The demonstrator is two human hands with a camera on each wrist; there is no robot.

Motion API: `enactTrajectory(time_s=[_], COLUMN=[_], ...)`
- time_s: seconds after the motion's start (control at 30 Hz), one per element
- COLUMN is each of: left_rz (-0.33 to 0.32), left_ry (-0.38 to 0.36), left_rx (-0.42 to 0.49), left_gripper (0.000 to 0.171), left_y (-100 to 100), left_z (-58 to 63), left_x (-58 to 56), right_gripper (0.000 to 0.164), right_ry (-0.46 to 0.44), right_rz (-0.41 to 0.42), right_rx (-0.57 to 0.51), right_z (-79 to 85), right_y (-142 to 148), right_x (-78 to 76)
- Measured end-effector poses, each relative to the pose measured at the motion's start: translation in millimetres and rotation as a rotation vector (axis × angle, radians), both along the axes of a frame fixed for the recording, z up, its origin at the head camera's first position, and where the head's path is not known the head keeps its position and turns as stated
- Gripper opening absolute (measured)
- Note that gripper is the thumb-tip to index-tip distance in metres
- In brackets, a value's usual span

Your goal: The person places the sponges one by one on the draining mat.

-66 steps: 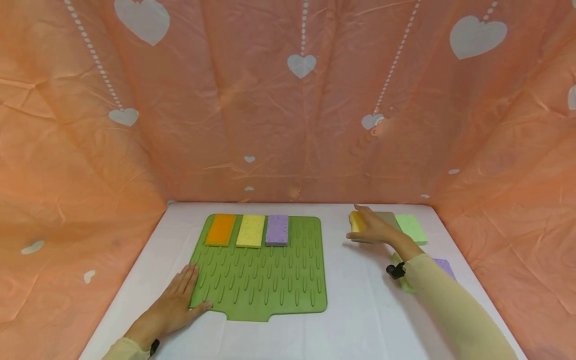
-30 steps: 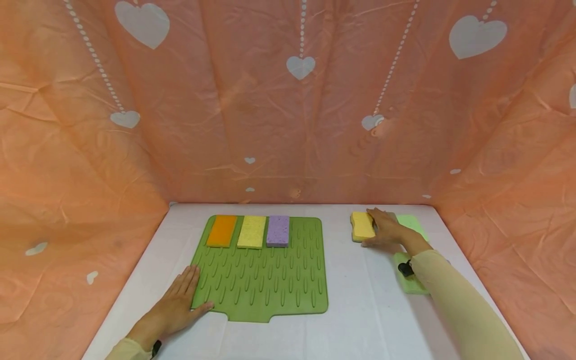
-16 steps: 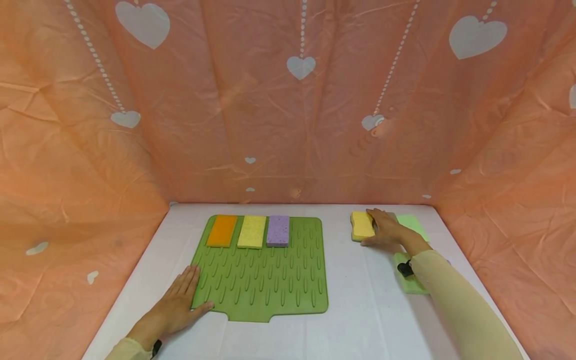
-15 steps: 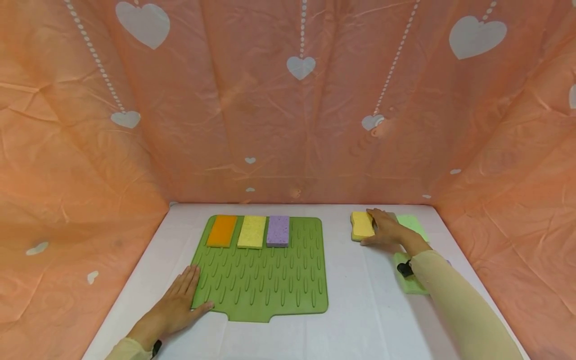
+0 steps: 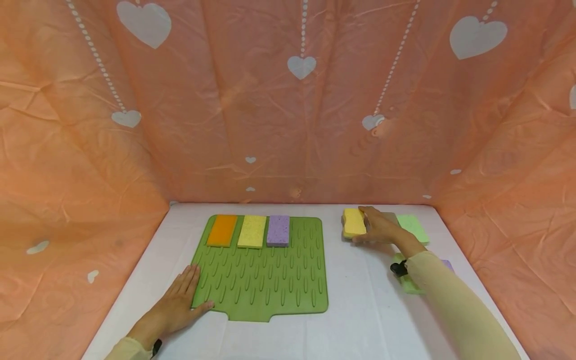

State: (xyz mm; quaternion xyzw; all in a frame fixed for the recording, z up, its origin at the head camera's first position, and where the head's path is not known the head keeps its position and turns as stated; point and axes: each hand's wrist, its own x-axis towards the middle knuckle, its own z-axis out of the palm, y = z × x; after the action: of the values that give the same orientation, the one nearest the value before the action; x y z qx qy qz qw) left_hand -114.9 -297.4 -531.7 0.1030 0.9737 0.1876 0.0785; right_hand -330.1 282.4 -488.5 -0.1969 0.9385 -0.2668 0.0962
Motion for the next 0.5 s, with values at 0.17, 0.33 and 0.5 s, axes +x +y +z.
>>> enactTrajectory(time_s=[0.17,0.33,0.5], left_rz=[0.001,0.000,-0.001], left_ry=[0.002,0.002,0.012], left_rx=[-0.004,-0.010,-0.013], left_gripper=[0.110,0.110,0.110], left_y=[0.7,0.5,-0.1], left_z=[2.3,1.6,-0.4], left_x=[0.7,1.2,1.0], right_gripper=[0.114,0.114,0.115], right_ry=[-0.002,0.034,0.057], right_rz=[-0.004,0.024,0.055], right_rx=[-0.030,-0.060,-0.084], right_z=[-0.4,-1.8,-0.7], right_y=[-10.5,-22.5,-36.3], right_x=[1.6,2.7,4.9])
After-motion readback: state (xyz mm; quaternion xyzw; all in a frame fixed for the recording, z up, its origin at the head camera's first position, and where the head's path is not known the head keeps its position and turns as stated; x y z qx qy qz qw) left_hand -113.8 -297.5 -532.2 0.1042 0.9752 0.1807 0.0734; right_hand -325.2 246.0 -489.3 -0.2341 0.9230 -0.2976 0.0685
